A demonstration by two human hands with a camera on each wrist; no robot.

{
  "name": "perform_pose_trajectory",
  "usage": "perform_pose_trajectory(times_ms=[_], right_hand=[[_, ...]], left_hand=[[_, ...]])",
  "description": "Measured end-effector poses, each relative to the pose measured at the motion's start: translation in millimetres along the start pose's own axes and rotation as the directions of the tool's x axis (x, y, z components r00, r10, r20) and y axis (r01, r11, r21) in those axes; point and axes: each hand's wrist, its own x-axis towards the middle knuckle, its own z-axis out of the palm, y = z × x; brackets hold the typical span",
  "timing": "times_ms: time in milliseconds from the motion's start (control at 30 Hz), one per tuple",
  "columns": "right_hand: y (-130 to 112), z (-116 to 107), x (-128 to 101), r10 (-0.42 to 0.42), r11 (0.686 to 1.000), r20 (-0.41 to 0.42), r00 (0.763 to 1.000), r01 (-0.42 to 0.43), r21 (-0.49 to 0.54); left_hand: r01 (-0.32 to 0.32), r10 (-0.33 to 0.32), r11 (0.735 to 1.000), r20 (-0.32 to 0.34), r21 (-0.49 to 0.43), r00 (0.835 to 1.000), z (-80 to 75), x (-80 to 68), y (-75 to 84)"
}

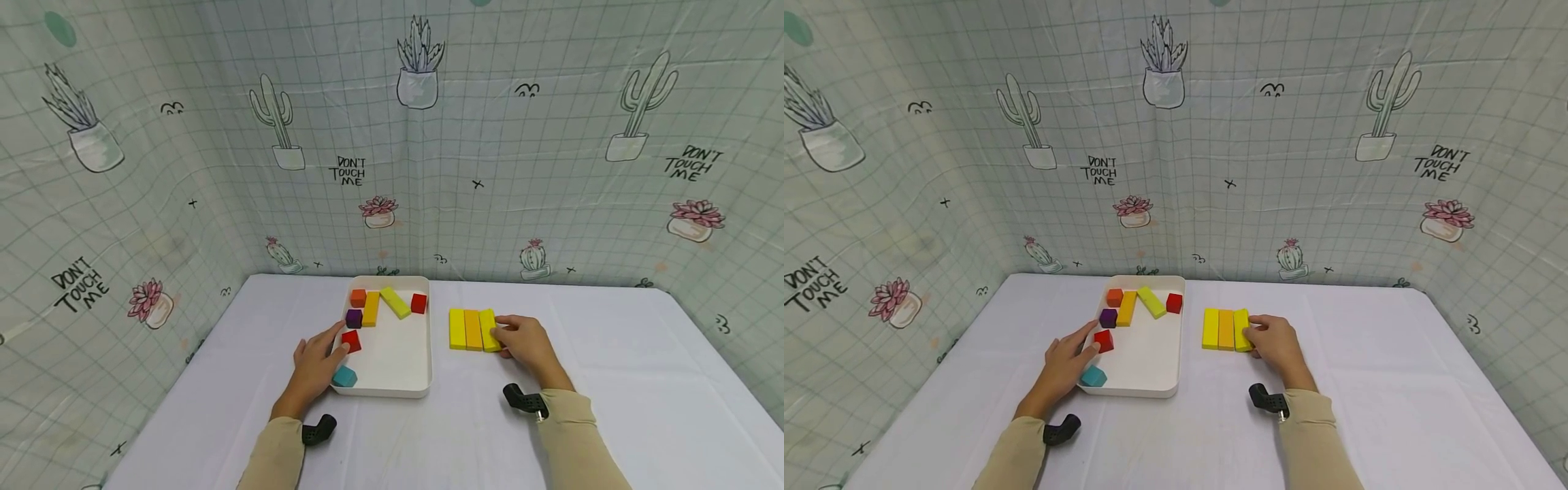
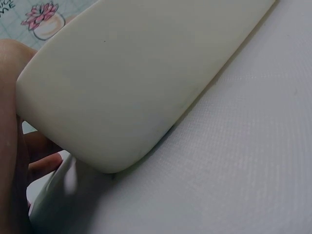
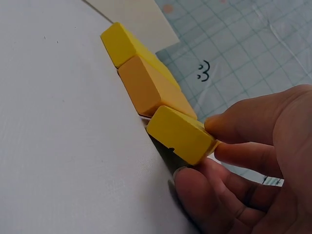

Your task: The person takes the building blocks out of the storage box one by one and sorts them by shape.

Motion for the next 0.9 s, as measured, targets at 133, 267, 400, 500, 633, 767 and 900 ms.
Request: perform_pose_trajectory(times_ms=[133,267,400,500,633,767,900], right_hand=[[0.2,1.2,0.1,0.000,1.000,-0.004,1.000,0.000,-0.020],[0.8,2.0,0.4,-0.001,0.999,-0.007,1.000,0.001,-0.038],[1.0,2.4,0.7,-0.008,0.999,-0.010,1.000,0.007,-0.053],[1.7,2.5,1.0,-0.009,0.998,-0.013,1.000,0.008,-0.063],[2.5,3.3,1.2,-0.007,0.997,-0.016,1.000,0.005,-0.075],[2.8,3.5,1.9,-0.010,0.997,-0.019,1.000,0.009,-0.081],[3.0,3.3,2.3,-0.008,0.997,-0.017,1.000,0.007,-0.082]], left_hand=[[-0.003,0.003,1.000,0.000,0.015,1.000,0.7,0.7,-0.7],[-0.007,0.007,1.000,0.004,0.013,1.000,0.9,1.6,-1.4],[-0.010,0.010,1.000,0.006,-0.001,1.000,-0.3,1.6,-1.6],[-0.012,0.012,1.000,0.002,0.000,1.000,-0.5,1.5,-0.8],[-0.011,0.011,1.000,-0.001,0.007,1.000,0.0,1.0,-0.2],[-0.006,0.006,1.000,0.000,0.002,1.000,-0.6,0.7,0.3],[-0.005,0.005,1.000,-0.002,0.004,1.000,-0.9,0.9,0.5]])
